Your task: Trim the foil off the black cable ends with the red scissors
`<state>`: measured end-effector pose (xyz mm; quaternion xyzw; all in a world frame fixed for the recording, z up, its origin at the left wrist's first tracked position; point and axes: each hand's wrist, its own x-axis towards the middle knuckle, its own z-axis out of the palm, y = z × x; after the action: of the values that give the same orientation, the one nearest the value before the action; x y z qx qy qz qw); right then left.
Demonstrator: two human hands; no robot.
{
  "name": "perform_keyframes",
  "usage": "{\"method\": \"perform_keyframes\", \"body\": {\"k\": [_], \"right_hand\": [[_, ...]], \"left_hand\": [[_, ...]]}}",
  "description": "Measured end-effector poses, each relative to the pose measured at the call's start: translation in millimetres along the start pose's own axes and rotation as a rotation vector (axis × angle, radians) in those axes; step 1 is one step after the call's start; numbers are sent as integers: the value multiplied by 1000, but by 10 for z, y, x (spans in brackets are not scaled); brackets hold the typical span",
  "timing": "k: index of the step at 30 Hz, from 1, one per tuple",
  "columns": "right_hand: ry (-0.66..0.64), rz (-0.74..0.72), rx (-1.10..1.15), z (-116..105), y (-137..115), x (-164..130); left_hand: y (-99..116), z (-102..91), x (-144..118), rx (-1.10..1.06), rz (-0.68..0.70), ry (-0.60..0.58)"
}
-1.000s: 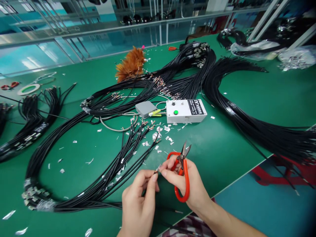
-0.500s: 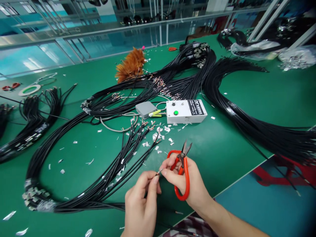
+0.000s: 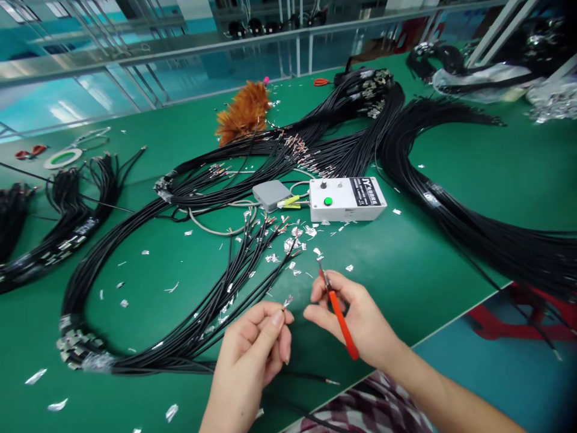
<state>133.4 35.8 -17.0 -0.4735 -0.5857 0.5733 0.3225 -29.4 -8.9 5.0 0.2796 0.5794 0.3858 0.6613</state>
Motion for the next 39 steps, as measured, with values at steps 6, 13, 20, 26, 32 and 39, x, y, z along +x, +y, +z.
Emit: {"method": "perform_keyframes", "body": {"k": [6,13,20,26,32,39], "right_hand": [[-215,63,-655,-165,-73,-116],[-391,207,-472,-142,-146,-40],[-553,262,-321,-218,-113,48],[-490,272,-439,-213,-154,44],[-440,281,-542,-215,-164,-13],[-408,247,-520,-233,-146,-64]], "left_hand": [[114,91,-82,18,9,93],[22,50,-55,57,18,21],[44,47,-38,160,92,43],[-10,102,-50,344,217,91],[-27,120,-104,209,202,218],[139,137,-134,32,35,214]]}}
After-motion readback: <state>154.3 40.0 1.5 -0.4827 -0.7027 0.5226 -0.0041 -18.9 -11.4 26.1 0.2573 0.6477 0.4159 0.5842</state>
